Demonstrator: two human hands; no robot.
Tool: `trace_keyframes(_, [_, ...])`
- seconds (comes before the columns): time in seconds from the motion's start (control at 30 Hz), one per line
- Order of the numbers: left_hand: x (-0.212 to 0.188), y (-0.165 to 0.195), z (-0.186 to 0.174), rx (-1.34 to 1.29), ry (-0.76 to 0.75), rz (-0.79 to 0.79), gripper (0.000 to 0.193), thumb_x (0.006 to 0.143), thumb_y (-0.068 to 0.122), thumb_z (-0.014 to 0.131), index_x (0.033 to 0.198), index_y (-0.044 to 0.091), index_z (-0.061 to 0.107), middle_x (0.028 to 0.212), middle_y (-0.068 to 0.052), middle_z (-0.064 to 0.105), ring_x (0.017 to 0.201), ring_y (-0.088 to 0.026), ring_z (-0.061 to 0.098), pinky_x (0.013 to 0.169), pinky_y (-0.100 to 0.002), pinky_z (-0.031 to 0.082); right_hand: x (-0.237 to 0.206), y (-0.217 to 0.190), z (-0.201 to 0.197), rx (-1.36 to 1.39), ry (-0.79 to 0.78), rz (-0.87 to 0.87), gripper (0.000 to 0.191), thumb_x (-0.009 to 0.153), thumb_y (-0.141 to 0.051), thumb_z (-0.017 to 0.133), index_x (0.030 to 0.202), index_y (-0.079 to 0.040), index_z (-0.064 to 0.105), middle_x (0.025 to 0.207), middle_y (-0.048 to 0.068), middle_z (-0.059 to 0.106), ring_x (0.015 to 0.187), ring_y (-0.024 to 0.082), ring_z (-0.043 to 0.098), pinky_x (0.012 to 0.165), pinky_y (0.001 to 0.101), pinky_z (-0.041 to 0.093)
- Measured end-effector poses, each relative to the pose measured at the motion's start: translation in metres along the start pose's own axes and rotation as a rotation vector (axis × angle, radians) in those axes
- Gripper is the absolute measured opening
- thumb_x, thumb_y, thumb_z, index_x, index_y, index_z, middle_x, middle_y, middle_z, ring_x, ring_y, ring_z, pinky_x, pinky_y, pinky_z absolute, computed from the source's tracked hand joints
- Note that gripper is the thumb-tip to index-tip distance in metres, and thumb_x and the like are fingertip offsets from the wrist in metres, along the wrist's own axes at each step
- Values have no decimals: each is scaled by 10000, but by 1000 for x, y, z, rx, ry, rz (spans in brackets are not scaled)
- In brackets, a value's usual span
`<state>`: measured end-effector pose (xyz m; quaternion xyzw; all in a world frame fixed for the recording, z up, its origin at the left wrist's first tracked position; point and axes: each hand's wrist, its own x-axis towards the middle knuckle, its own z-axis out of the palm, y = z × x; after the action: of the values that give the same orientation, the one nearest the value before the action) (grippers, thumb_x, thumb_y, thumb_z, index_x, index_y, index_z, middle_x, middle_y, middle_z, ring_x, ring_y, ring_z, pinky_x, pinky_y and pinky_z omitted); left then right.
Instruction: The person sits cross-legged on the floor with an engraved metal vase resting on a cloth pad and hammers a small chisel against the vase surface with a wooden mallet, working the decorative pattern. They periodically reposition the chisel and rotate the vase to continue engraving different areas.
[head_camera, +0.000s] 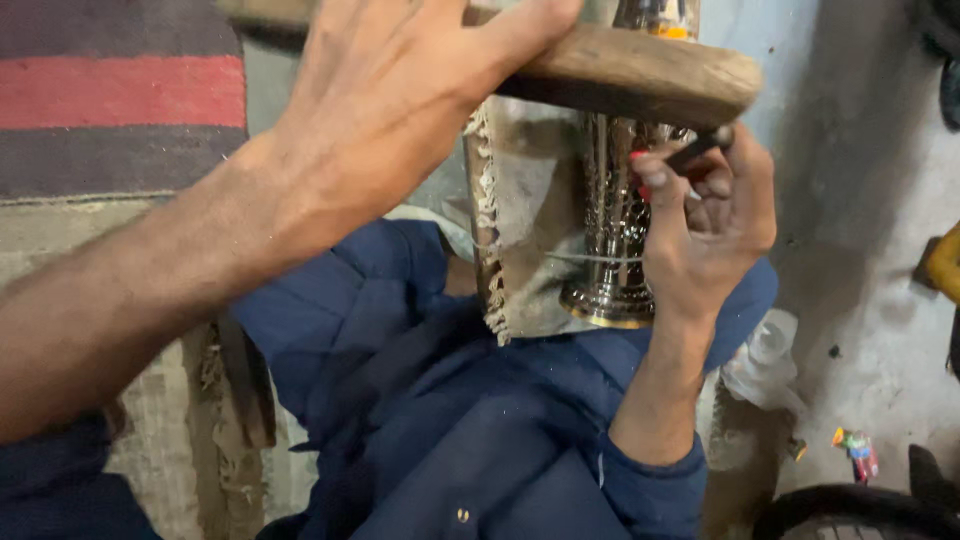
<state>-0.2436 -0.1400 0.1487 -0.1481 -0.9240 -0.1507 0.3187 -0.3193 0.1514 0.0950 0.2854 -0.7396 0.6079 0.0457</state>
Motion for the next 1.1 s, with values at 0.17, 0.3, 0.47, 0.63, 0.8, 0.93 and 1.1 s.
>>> trace_keyframes(0.17, [-22,27,-3,-430,70,-139,610,950,-23,668,1478,107,390,1279,-170,611,1172,-368,648,976,-435,533,7,-5,-6,179,6,78,322,1150,13,687,1384,-23,469,1031,136,716,944,175,716,844,260,599])
trace_keyframes(0.3, [-33,57,30,-1058,71,-584,653,979,53,682,1541,74,349,1088,-124,708,942,-310,728,884,-358,601,12,-18,-10,73,-71,148,334,1116,44,680,1390,0,492,1025,153,725,953,181,724,859,277,624])
trace_keyframes(0.47, [-56,40,40,-871,-199,-674,648,898,34,648,1484,122,387,936,-162,651,795,-310,687,731,-373,547,13,-31,-5,-65,-171,120,335,1093,116,647,1381,47,492,1112,170,720,1011,188,740,879,268,631])
trace_keyframes(0.63, [-50,24,22,-479,-45,-317,660,872,6,711,1431,158,393,1093,-171,651,1015,-409,659,815,-487,537,11,-33,1,-135,-181,63,311,1121,143,647,1376,65,486,1112,192,711,1040,185,739,869,255,635])
trace_keyframes(0.8, [-40,18,10,-351,-82,-293,740,915,-5,718,1532,187,357,1079,-142,605,1042,-400,648,889,-523,521,11,-32,3,-174,-167,12,340,1086,135,691,1369,60,518,1190,175,696,1058,168,727,884,259,648])
trace_keyframes(0.93, [-41,13,11,-99,-68,-213,776,927,16,762,1560,234,371,1126,-136,585,1092,-377,629,899,-508,512,12,-34,1,-243,-234,15,268,1128,144,710,1346,77,570,1119,151,732,1068,155,734,891,239,621])
trace_keyframes(1.1, [-46,10,13,93,-89,-189,713,951,-35,729,1529,266,439,1087,-104,584,1057,-319,626,913,-480,516,14,-36,-5,-229,-305,46,254,1117,154,672,1343,81,581,1124,152,731,1088,162,738,958,258,623])
